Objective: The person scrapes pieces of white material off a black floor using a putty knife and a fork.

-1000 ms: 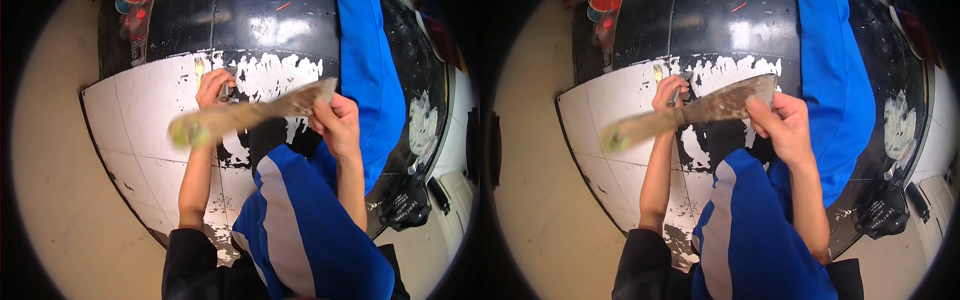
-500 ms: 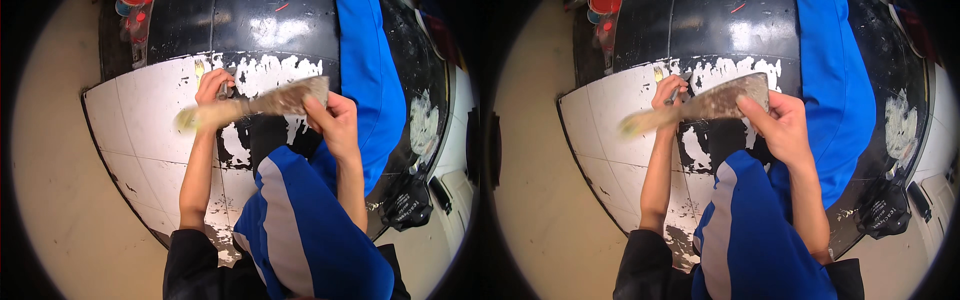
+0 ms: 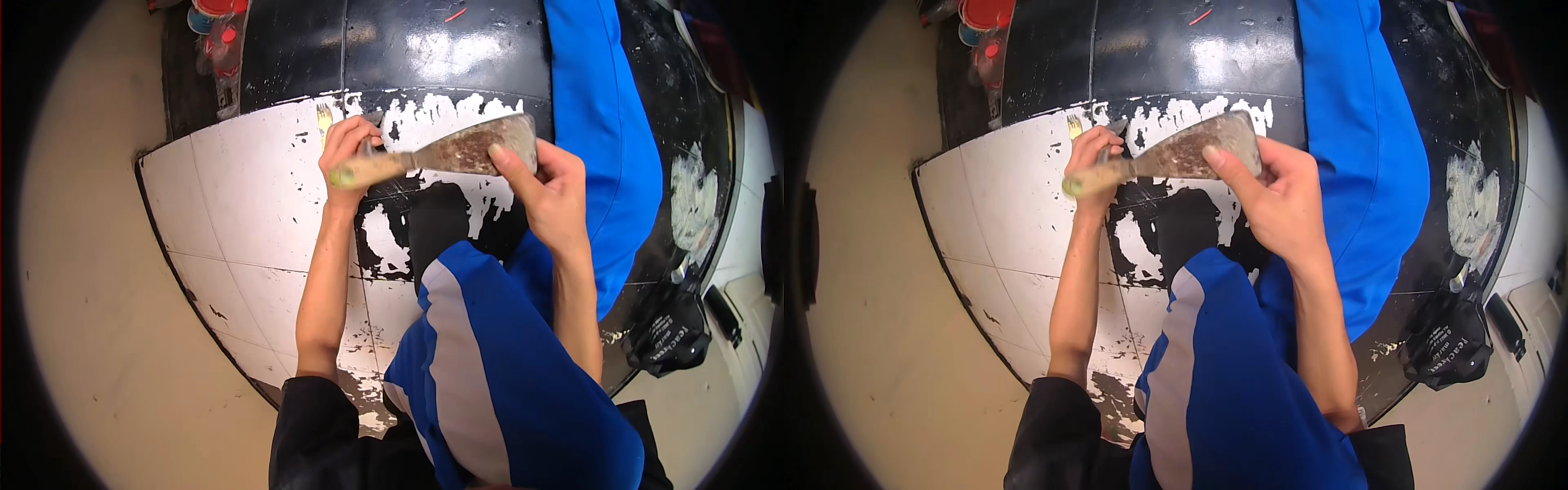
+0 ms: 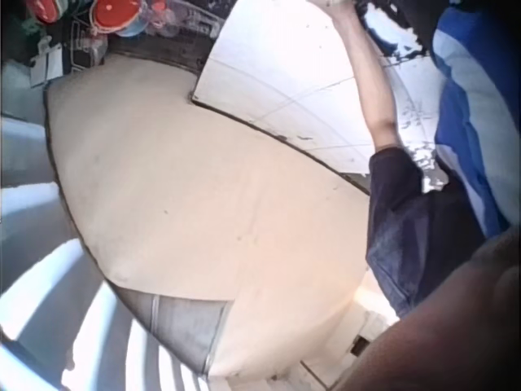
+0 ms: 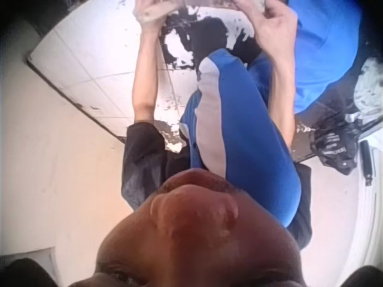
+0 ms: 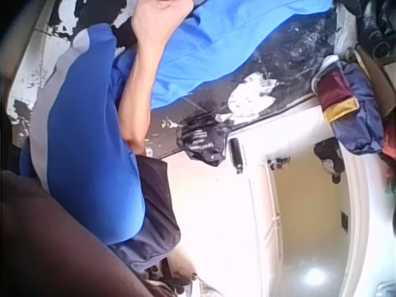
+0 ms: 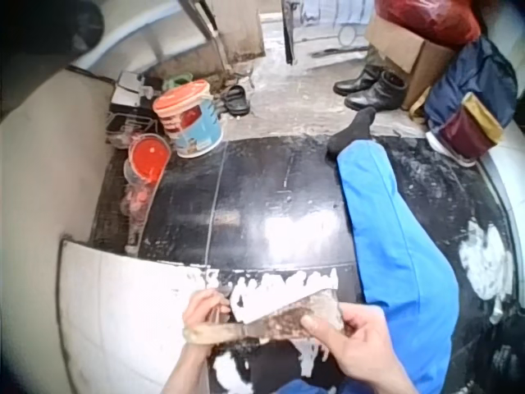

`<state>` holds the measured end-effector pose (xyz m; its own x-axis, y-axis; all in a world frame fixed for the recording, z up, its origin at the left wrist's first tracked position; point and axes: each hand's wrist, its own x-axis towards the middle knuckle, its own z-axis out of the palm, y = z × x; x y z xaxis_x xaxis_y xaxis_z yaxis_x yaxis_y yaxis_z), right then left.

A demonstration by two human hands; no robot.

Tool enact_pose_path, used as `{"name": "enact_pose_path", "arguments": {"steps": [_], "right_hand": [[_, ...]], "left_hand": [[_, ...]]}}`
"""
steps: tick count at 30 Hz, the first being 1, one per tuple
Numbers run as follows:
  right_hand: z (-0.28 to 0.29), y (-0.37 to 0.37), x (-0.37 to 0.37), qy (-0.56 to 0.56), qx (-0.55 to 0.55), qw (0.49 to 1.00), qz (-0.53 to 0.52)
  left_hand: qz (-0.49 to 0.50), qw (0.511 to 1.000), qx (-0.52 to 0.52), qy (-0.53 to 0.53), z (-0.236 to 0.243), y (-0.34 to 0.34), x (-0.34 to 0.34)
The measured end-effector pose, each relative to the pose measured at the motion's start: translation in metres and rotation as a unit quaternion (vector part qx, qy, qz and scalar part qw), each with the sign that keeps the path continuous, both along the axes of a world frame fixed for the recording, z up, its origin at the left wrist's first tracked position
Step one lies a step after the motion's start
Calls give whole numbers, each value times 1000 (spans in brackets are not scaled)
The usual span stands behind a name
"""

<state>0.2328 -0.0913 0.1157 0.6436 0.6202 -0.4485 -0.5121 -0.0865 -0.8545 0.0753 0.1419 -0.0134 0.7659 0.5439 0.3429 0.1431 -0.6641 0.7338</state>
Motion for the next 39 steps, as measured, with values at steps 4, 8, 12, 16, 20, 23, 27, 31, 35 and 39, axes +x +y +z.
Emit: {"name": "enact_pose_path", "arguments": {"steps": [4, 8, 12, 16, 20, 23, 27, 31, 35, 39], "right_hand": [[8, -1, 4, 61, 97, 993, 14], [0, 8, 8, -46, -26, 999, -12], [-2, 9, 14, -6, 33, 999, 8], [-7, 8, 13, 10, 13, 1000, 9], [-6, 13, 11, -20, -15, 1000, 20], [-1, 11, 12, 26, 38, 999, 22], [-6, 15, 8, 4, -26, 1000, 12], [-7, 7, 9, 80, 106, 991, -1], [5, 11, 13, 49, 59, 997, -3], [-3, 23, 14, -58, -47, 997, 15]], "left_hand": [[-6, 1000, 3, 12, -7, 4, 3], [-21, 999, 32, 4, -9, 8, -2], [4, 1000, -20, -24, -1, 2, 8], [-1, 1000, -20, -11, -9, 5, 6], [-8, 1000, -11, -4, -1, 5, 7], [-13, 1000, -4, 0, -3, 8, 8], [-3, 1000, -10, -1, -5, 6, 4], [-19, 1000, -7, -12, -9, 8, 6], [-11, 1000, -3, 1, -7, 10, 5], [-14, 999, 44, 9, -9, 16, 8]]}}
